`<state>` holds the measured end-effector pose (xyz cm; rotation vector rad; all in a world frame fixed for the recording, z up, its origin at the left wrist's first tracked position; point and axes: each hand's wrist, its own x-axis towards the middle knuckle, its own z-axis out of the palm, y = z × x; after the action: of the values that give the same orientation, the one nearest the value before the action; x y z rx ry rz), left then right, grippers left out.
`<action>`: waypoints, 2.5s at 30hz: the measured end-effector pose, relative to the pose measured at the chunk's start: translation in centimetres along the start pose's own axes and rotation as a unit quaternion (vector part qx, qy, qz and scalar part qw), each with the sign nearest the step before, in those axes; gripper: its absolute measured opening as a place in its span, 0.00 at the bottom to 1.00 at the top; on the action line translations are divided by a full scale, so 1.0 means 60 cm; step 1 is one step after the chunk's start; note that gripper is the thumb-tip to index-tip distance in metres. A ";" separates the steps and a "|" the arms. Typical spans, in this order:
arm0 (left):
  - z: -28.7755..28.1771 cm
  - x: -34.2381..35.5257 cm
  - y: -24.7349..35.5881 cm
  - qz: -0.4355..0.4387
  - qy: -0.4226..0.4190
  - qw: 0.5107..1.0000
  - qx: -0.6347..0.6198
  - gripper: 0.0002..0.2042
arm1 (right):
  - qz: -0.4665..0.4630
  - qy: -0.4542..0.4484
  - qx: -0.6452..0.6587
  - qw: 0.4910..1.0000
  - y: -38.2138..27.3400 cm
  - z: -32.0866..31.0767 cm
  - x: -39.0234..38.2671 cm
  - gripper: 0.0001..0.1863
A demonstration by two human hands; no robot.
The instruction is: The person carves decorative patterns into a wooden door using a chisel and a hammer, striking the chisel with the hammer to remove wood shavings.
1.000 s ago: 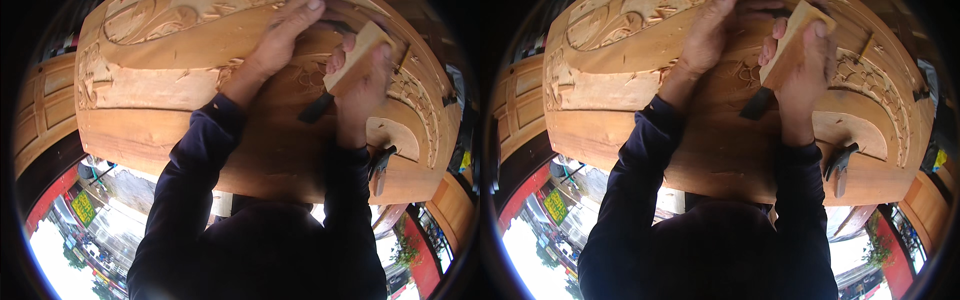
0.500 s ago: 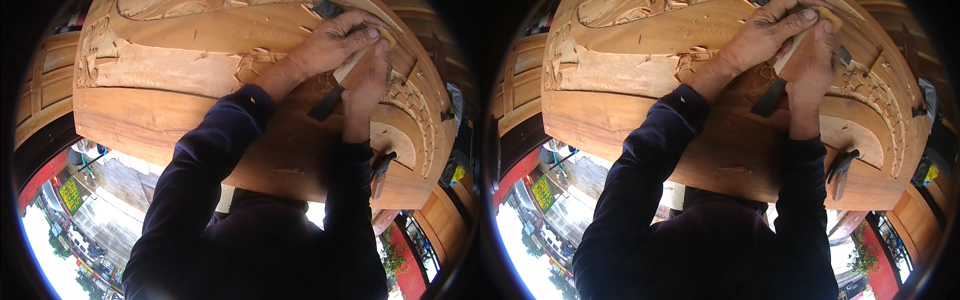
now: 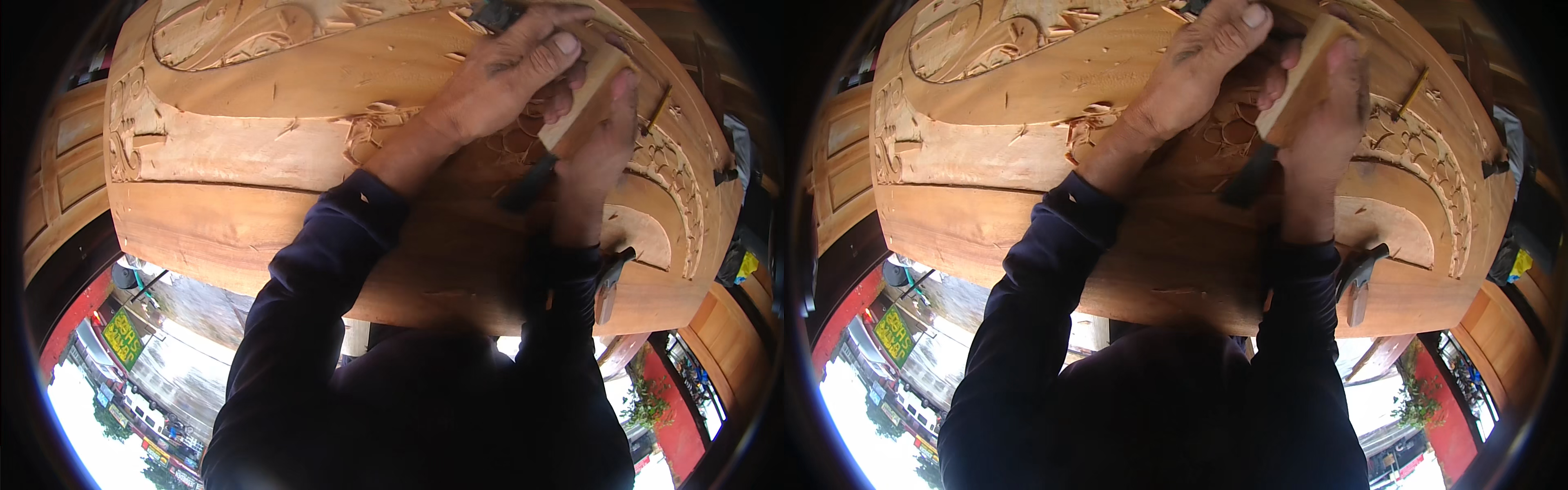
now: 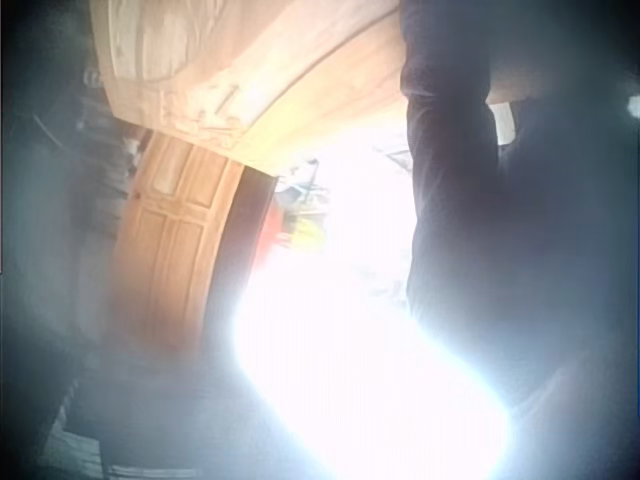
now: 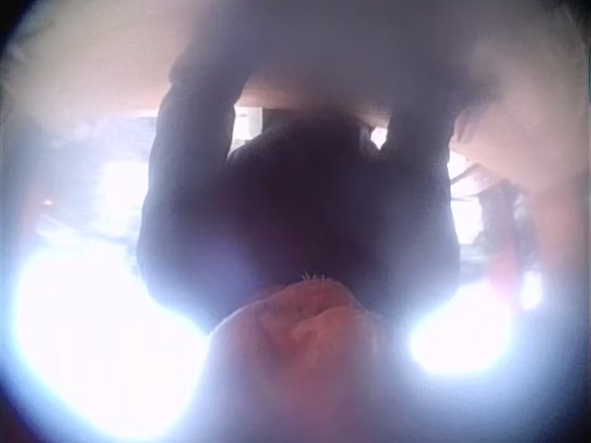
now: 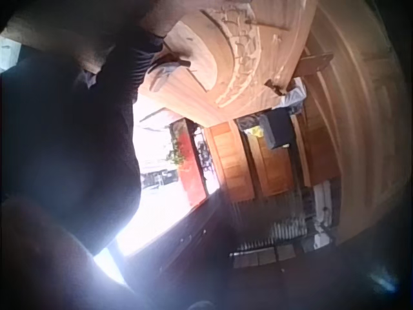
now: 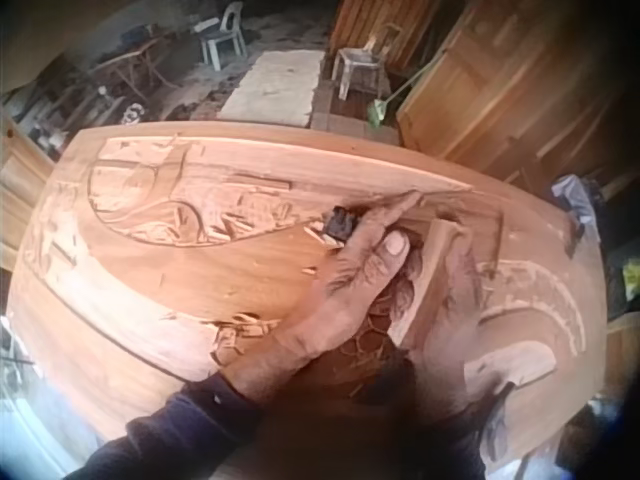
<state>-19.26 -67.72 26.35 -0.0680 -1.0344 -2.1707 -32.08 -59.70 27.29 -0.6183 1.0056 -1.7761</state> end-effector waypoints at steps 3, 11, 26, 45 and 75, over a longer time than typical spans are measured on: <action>0.035 -0.005 0.002 -0.027 0.104 0.974 0.201 0.18 | -0.040 -0.027 -0.050 0.998 -0.004 0.008 -0.014 0.23; -0.029 0.005 -0.031 0.039 0.059 0.959 0.273 0.21 | 0.034 -0.088 0.081 0.992 0.015 0.004 -0.016 0.21; 0.009 -0.062 0.075 0.024 0.073 0.984 0.161 0.24 | -0.072 -0.083 -0.054 0.992 0.018 0.086 -0.042 0.28; -0.027 -0.055 0.100 0.057 0.133 0.970 0.193 0.28 | -0.044 -0.136 0.030 0.989 0.031 0.091 -0.032 0.33; -0.030 -0.042 0.053 0.153 -0.012 0.954 0.258 0.27 | -0.087 -0.074 -0.044 0.993 0.049 0.097 -0.028 0.20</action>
<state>-15.00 -68.83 26.38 -0.0095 -1.4677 -1.5751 -25.48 -60.79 27.94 -0.9026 0.9552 -1.8138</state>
